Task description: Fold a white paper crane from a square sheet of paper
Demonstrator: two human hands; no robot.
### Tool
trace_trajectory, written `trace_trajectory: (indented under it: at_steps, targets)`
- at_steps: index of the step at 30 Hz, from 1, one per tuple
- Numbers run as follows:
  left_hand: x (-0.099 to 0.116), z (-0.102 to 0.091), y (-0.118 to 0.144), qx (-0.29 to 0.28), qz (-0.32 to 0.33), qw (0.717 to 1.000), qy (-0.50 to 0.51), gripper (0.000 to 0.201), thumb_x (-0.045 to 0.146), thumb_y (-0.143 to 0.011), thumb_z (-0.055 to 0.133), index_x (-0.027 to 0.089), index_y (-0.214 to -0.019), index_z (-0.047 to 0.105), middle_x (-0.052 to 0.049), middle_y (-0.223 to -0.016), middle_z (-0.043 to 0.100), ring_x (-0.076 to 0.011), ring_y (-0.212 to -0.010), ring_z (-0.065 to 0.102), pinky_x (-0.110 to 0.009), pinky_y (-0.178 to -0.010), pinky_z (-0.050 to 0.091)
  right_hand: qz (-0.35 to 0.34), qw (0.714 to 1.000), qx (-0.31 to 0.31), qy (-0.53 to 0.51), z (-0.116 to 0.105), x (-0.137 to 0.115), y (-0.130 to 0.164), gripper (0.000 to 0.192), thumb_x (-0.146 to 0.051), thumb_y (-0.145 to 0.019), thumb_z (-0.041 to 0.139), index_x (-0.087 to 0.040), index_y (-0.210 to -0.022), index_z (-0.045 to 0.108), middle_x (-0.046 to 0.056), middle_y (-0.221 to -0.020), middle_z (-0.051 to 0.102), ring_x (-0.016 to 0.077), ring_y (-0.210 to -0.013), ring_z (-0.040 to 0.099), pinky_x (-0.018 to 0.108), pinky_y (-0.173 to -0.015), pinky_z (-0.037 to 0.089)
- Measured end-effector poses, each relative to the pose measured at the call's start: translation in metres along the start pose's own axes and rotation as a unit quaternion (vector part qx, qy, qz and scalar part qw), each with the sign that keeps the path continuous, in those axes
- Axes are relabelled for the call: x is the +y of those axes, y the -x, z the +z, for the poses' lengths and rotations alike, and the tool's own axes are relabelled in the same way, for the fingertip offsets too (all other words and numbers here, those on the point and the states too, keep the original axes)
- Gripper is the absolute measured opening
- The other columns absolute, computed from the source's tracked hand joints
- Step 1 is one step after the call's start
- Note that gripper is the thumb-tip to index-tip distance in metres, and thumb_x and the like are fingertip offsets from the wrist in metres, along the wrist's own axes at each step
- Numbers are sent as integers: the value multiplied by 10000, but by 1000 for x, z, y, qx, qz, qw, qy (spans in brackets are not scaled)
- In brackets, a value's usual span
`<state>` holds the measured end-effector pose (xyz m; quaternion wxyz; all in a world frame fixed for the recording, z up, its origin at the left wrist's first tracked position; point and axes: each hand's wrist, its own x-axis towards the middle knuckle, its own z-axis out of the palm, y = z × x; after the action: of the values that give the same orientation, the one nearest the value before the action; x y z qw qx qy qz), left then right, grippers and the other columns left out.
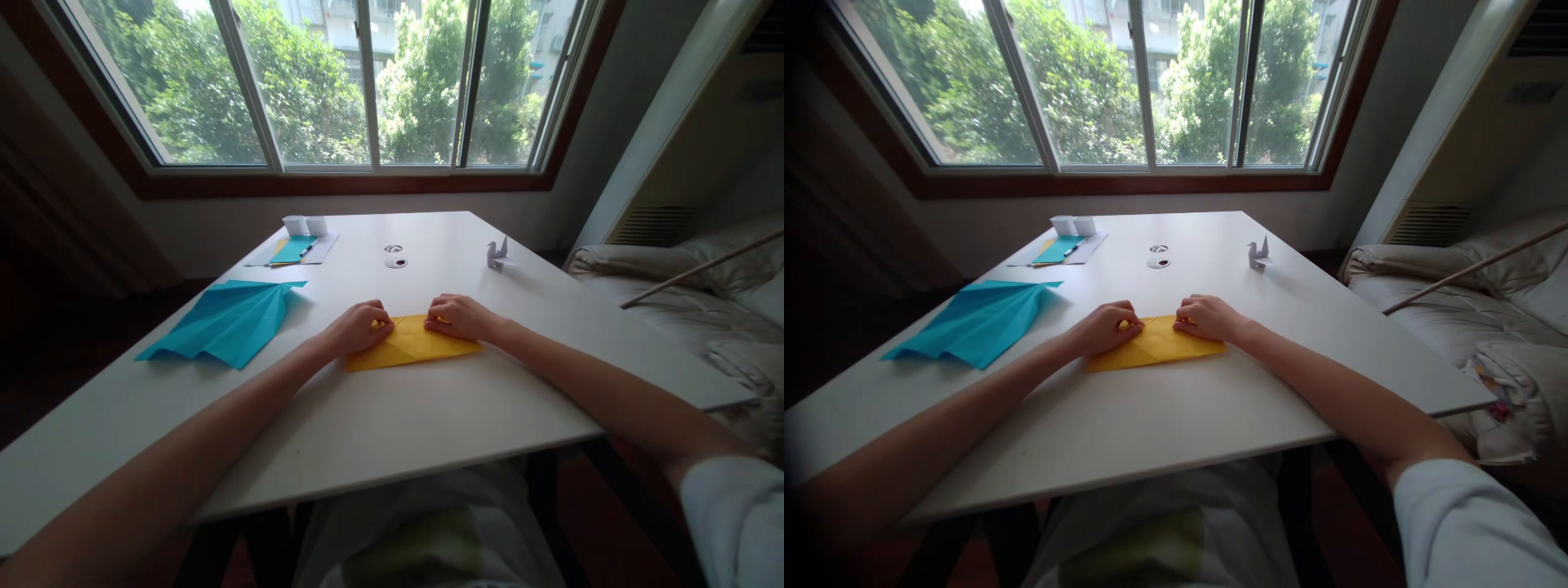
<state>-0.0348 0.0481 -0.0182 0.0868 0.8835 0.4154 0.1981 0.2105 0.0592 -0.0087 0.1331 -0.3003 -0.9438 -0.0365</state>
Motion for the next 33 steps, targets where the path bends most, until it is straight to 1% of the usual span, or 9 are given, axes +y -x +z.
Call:
trace_trajectory:
  at_steps: [2,4,9,12,17,22,27,30,33]
  targets:
    - [3,2,0,9,-16,1000,-23,308,380,-824,465,171,-701,655,-35,-791,587,-127,-634,524,-244,-615,413,13,1000,6,21,2,-3,-1,323,-372,-891,444,-159,-744,638,61,-803,644,150,-745,566,251,-659,392]
    - [5,5,1,16,-35,998,-41,319,405,-829,459,177,-697,641,-27,-797,590,-125,-624,519,-247,-603,404,22,999,11,40,4,-7,-2,354,-409,-894,428,-160,-739,626,56,-793,639,148,-734,562,254,-653,377]
    - [13,7,4,18,-85,993,-75,362,529,-785,489,211,-754,659,-16,-874,604,-140,-649,550,-264,-608,408,38,996,9,83,4,-16,-1,464,-548,-865,391,-155,-774,622,71,-804,632,162,-715,556,277,-634,348]
    - [17,5,5,6,-98,991,-93,458,636,-735,485,219,-807,661,-24,-936,608,-167,-708,582,-274,-623,426,39,994,-1,100,2,-20,1,541,-632,-823,378,-149,-798,620,86,-820,628,179,-723,558,290,-633,341]
    - [24,-1,9,-31,-91,988,-121,637,770,-647,448,216,-901,635,-40,-1015,589,-204,-767,604,-304,-642,453,37,994,-27,103,-2,-23,2,626,-728,-742,395,-148,-833,611,101,-854,624,205,-746,565,300,-648,349]
    - [29,-4,15,-54,-87,985,-139,770,824,-576,446,218,-1028,592,-58,-1092,556,-241,-846,606,-328,-661,468,34,995,-36,90,-4,-25,3,664,-768,-687,419,-151,-843,608,109,-866,625,217,-759,571,311,-673,365]
    - [31,-5,17,-65,-92,984,-136,798,828,-563,448,217,-1059,577,-67,-1112,541,-252,-886,597,-341,-692,471,31,996,-36,81,-5,-26,4,704,-788,-659,423,-150,-891,607,114,-894,625,240,-788,574,337,-691,389]
    - [30,-8,17,-81,-88,985,-127,822,828,-557,456,217,-1097,561,-71,-1140,526,-255,-895,594,-348,-709,471,29,997,-46,58,-6,-21,7,737,-787,-647,442,-145,-968,607,126,-946,621,256,-826,571,355,-706,405]
    - [27,-12,17,-115,-73,984,-113,855,821,-568,461,213,-1165,527,-81,-1194,493,-258,-905,590,-345,-723,473,16,998,-61,10,-6,-11,11,757,-761,-634,499,-150,-1072,592,140,-1055,601,274,-926,558,398,-811,392]
